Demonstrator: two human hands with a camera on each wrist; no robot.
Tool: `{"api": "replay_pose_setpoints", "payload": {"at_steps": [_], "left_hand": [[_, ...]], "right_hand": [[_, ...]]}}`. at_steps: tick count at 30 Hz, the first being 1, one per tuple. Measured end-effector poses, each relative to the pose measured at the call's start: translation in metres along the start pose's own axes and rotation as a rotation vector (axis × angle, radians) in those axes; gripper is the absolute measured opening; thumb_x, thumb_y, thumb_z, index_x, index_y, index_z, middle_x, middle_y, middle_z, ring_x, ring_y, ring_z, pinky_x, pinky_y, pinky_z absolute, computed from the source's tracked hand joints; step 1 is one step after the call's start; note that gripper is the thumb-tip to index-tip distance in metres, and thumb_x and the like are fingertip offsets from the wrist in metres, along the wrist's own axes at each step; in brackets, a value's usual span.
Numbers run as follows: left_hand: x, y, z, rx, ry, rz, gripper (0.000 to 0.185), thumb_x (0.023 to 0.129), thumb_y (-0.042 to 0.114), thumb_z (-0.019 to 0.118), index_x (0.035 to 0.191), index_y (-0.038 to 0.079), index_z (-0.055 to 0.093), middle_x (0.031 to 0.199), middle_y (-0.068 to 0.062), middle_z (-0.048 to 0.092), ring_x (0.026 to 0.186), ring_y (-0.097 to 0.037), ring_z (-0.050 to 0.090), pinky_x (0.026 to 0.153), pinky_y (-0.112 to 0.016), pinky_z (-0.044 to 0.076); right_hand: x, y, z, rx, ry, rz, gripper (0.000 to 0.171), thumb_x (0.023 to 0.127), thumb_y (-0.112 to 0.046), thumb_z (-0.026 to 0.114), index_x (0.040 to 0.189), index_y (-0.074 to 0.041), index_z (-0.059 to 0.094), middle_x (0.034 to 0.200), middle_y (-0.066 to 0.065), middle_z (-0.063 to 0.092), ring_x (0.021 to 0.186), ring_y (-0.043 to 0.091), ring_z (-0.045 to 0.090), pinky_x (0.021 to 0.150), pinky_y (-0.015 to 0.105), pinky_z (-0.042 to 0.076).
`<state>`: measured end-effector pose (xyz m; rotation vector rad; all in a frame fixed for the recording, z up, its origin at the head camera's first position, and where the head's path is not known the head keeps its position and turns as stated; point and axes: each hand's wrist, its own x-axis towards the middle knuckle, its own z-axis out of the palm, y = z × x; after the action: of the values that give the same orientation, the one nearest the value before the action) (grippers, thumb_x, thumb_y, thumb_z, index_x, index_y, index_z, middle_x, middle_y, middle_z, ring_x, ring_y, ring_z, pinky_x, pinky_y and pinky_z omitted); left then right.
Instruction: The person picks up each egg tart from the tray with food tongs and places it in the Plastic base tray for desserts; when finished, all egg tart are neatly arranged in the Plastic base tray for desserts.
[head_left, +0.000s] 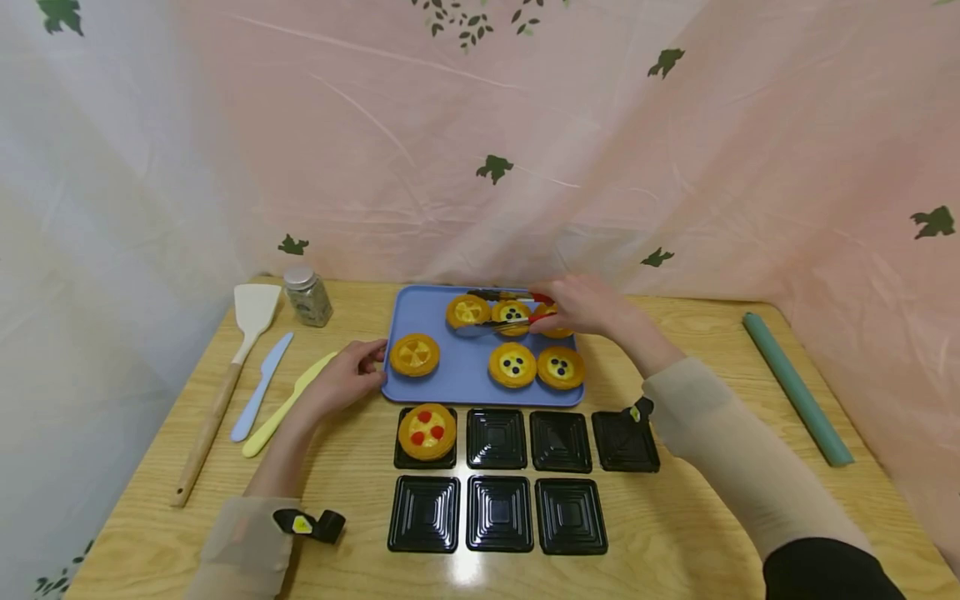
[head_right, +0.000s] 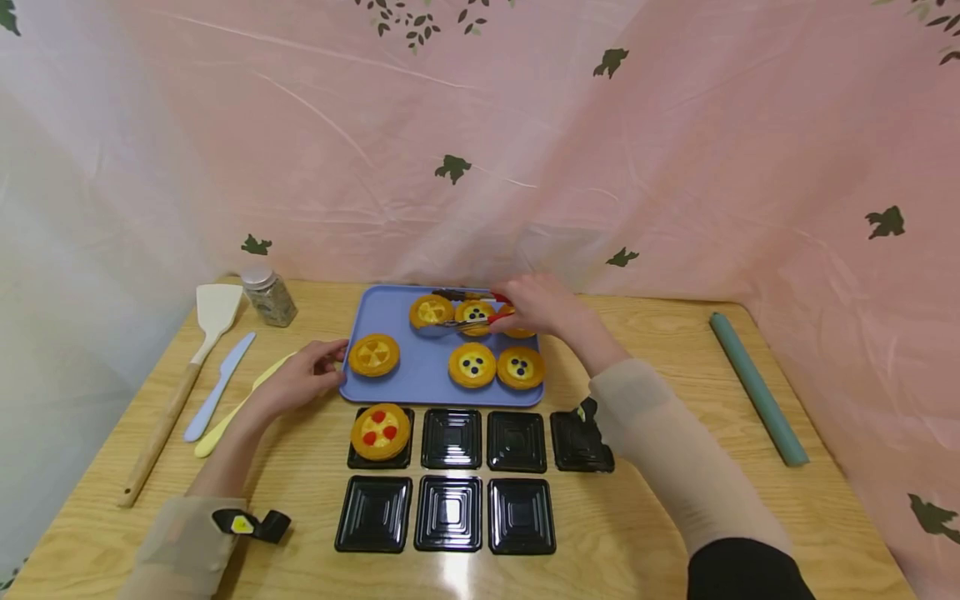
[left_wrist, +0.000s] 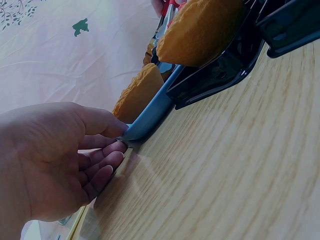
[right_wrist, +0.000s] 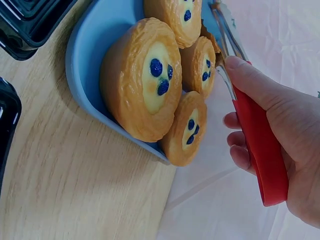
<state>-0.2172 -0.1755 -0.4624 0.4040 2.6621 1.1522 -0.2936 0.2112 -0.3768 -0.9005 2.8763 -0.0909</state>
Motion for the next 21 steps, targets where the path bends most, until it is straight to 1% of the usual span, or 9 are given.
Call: {"api": "replay_pose_setpoints", "payload": {"at_steps": [2,5,8,12,17,21], "left_hand": [[0.000,0.000,0.000,0.000,-0.001,-0.002,0.063,0.092,0.010,0.063,0.150,-0.008,0.046,0.120,-0.020,0.060,0.098,-0.024,0.054,0.085,-0.033,0.043],[-0.001,0.001,0.000,-0.001,0.000,-0.008,0.063,0.092,0.011,0.063,0.150,-0.008,0.046,0.121,-0.020,0.060,0.098,-0.024,0.054,0.085,-0.032,0.043],[-0.002,0.002,0.000,-0.003,0.000,-0.011,0.064,0.092,0.011,0.063,0.150,-0.008,0.045,0.122,-0.021,0.060,0.098,-0.024,0.054,0.085,-0.032,0.043],[-0.002,0.002,0.000,-0.003,0.002,-0.014,0.064,0.092,0.011,0.063,0.150,-0.008,0.045,0.122,-0.021,0.060,0.099,-0.024,0.054,0.085,-0.033,0.043],[-0.001,0.002,0.000,0.002,0.007,-0.013,0.064,0.092,0.012,0.064,0.150,-0.007,0.046,0.122,-0.021,0.060,0.098,-0.025,0.054,0.085,-0.032,0.043],[-0.001,0.001,-0.001,0.000,0.007,-0.010,0.064,0.092,0.012,0.064,0.150,-0.007,0.046,0.122,-0.021,0.061,0.098,-0.024,0.055,0.085,-0.032,0.043]], "right_hand": [[-0.001,-0.001,0.001,-0.004,0.008,-0.002,0.052,0.087,-0.050,0.078,0.120,-0.011,0.069,0.102,0.007,0.073,0.081,0.023,0.062,0.072,0.040,0.050],[-0.002,-0.002,0.003,-0.011,0.021,0.001,0.057,0.088,-0.050,0.077,0.126,-0.010,0.068,0.106,0.008,0.075,0.083,0.024,0.064,0.074,0.041,0.052],[-0.003,-0.002,0.005,-0.019,0.035,0.010,0.065,0.087,-0.051,0.077,0.136,-0.009,0.065,0.114,0.009,0.075,0.088,0.025,0.066,0.078,0.043,0.053],[-0.005,-0.001,0.010,-0.011,0.045,0.023,0.072,0.087,-0.052,0.077,0.142,-0.009,0.061,0.125,0.012,0.072,0.095,0.028,0.067,0.082,0.046,0.054],[-0.008,-0.001,0.014,0.014,0.062,0.026,0.075,0.086,-0.053,0.077,0.143,-0.008,0.060,0.133,0.013,0.069,0.101,0.029,0.068,0.084,0.046,0.055],[-0.007,-0.001,0.016,0.015,0.079,0.018,0.073,0.086,-0.053,0.077,0.142,-0.008,0.061,0.133,0.014,0.069,0.102,0.030,0.068,0.084,0.047,0.055]]}}
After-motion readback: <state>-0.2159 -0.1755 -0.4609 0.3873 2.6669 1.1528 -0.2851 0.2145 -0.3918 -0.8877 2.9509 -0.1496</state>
